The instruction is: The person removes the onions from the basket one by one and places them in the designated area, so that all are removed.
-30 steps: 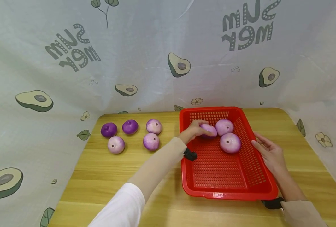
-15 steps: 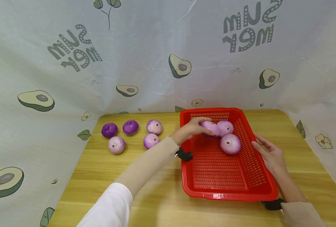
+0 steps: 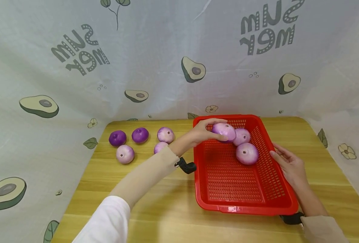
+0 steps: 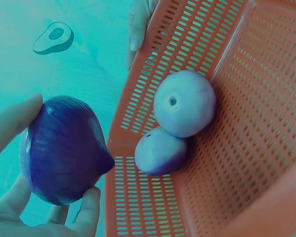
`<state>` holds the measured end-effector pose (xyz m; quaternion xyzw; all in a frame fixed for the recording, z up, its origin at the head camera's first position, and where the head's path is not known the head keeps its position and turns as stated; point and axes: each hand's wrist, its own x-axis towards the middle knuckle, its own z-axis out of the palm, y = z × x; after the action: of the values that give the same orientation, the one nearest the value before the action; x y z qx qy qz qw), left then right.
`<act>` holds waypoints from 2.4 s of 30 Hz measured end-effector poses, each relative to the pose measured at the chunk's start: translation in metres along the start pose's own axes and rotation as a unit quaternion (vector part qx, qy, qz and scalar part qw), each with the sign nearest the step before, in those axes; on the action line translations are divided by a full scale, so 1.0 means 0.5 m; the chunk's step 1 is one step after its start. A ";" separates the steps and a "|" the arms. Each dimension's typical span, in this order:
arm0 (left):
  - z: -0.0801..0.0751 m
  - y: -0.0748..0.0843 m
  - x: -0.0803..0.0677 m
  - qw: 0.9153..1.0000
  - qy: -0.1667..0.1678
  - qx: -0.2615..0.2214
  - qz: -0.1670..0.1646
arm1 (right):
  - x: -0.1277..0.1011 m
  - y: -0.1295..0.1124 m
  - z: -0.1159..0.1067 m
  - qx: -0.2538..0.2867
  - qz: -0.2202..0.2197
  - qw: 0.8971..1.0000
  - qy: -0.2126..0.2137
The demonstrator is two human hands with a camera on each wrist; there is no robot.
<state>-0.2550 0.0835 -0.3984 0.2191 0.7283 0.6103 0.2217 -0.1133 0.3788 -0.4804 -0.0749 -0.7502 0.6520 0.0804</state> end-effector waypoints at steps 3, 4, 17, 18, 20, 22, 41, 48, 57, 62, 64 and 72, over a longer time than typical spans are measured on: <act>-0.008 0.003 -0.009 1.000 -0.009 0.010 0.015 | 0.001 0.002 -0.001 -0.008 -0.002 1.000 0.003; -0.011 0.004 -0.012 1.000 -0.013 0.011 0.019 | 0.002 0.002 -0.001 -0.007 -0.002 1.000 0.003; -0.048 0.002 -0.068 0.997 -0.052 0.016 0.063 | 0.004 -0.002 0.003 0.035 0.008 0.999 -0.006; -0.051 0.002 -0.073 0.996 -0.053 0.014 0.065 | 0.004 -0.003 0.004 0.028 0.009 1.000 -0.005; -0.055 0.001 -0.083 0.996 -0.057 0.005 0.068 | 0.004 -0.003 0.004 0.006 0.010 1.000 -0.003; -0.060 -0.001 -0.093 0.996 -0.057 0.000 0.068 | 0.004 -0.002 0.003 -0.026 0.010 1.000 0.001; -0.128 -0.039 -0.197 0.996 -0.036 -0.002 0.082 | 0.007 -0.003 0.001 -0.053 0.022 0.998 0.009; -0.150 -0.052 -0.226 0.996 -0.026 -0.004 0.082 | 0.007 -0.004 0.002 -0.057 0.019 0.998 0.009; -0.182 -0.086 -0.262 0.997 -0.007 -0.026 0.077 | 0.007 -0.005 0.003 -0.081 0.014 0.996 0.015; -0.205 -0.107 -0.287 0.996 0.002 -0.034 0.077 | 0.006 -0.005 0.001 -0.088 0.017 0.996 0.013; -0.212 -0.115 -0.297 0.996 0.006 -0.036 0.076 | 0.005 -0.005 0.000 -0.087 0.018 0.996 0.011; -0.242 -0.139 -0.333 0.998 0.023 -0.040 0.042 | 0.004 -0.005 -0.001 -0.093 0.017 0.995 0.011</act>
<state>-0.1959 -0.1216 -0.4387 0.2267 0.6981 0.6527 0.1878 -0.1151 0.3792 -0.4780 -0.1016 -0.8053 0.5798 0.0705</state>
